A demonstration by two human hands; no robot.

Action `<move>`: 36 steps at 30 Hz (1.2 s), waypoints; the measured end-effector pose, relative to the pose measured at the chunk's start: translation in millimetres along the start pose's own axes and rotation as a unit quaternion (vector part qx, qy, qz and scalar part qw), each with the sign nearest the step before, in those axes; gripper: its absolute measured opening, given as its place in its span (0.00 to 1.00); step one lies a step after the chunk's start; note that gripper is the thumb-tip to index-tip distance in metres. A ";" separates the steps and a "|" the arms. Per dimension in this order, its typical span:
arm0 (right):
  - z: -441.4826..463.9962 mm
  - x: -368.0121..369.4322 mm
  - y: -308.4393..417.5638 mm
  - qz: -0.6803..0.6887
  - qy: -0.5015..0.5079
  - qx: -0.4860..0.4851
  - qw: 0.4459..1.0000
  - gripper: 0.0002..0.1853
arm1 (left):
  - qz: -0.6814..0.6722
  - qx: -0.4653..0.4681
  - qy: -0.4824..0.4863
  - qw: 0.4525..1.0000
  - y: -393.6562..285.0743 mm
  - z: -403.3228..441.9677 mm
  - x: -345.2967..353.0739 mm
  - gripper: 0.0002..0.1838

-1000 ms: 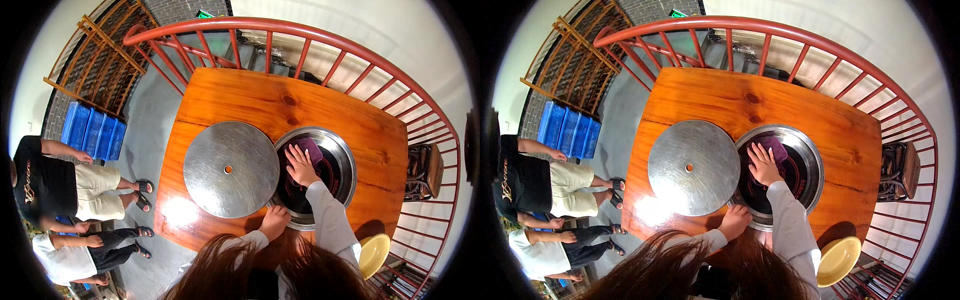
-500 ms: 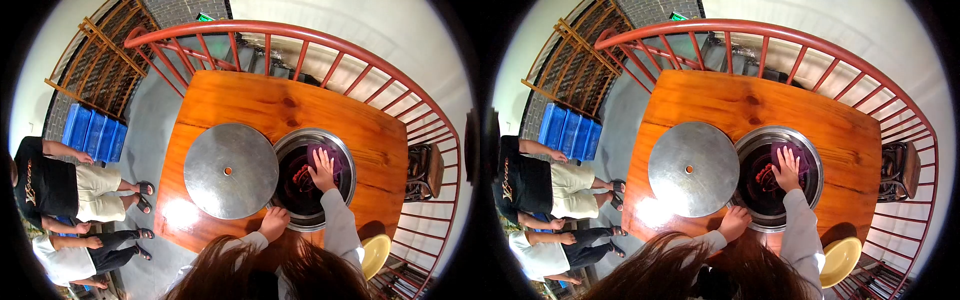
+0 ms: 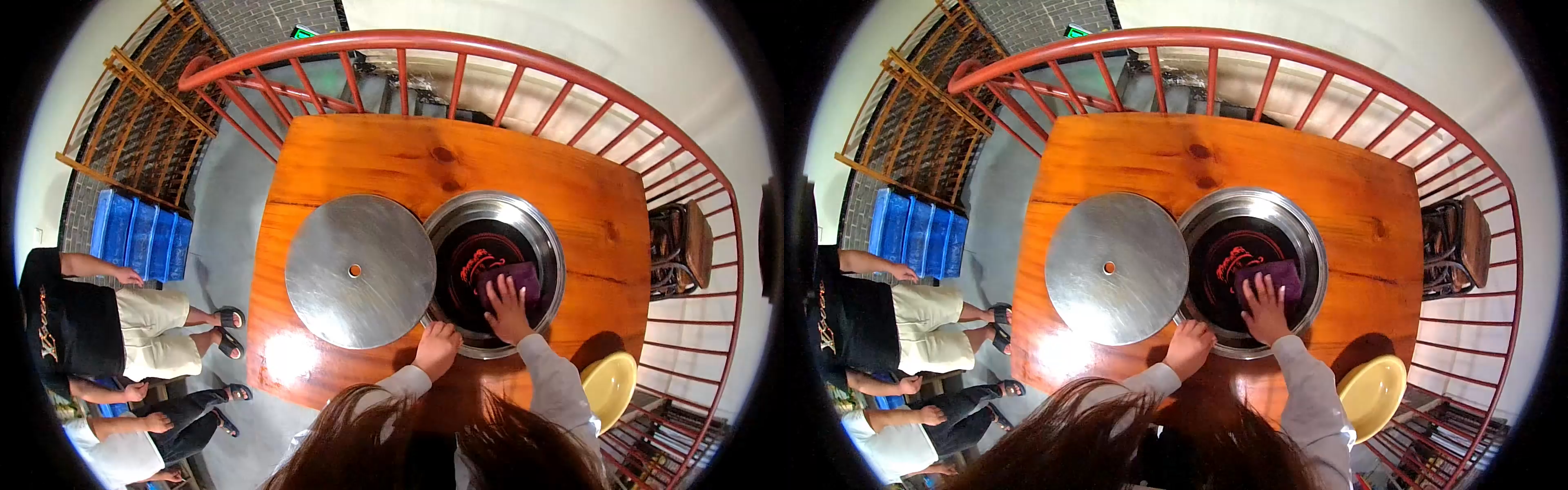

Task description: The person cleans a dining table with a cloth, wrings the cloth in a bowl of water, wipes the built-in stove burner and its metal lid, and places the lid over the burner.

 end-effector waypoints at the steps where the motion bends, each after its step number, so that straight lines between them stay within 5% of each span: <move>1: -4.9 6.2 12.3 -0.008 0.035 -0.034 0.999 0.42 | 0.011 -0.005 -0.002 1.000 0.7 1.3 -1.2 0.05; 6: -6.8 20.2 54.4 0.020 0.128 -0.124 0.984 0.39 | 0.006 -0.006 0.001 1.000 0.3 2.3 -3.0 0.04; 15: 118.2 0.0 26.1 0.105 -0.087 -0.049 0.989 0.32 | -0.079 0.028 -0.012 0.996 7.0 -0.5 -19.1 0.05; 19: 148.1 2.4 46.7 0.025 -0.074 -0.025 0.997 0.32 | -0.023 0.023 -0.021 0.999 11.2 -12.2 -34.5 0.07; 26: 79.8 19.7 89.0 0.064 0.001 -0.208 0.976 0.23 | 0.003 -0.005 0.018 1.000 9.5 -16.6 -30.2 0.09; 36: -13.8 20.8 57.2 0.085 0.128 -0.162 0.975 0.30 | -0.033 -0.030 0.020 0.999 7.4 -19.5 -24.0 0.09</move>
Point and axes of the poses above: each hand's wrist, its own z-axis towards the middle knuckle, its own x-axis out of the palm, y = z × x, the point moved 6 cm from there along z, towards the middle knuckle, and after that the axes turned 10 degrees about z, right-handed, at the moved point
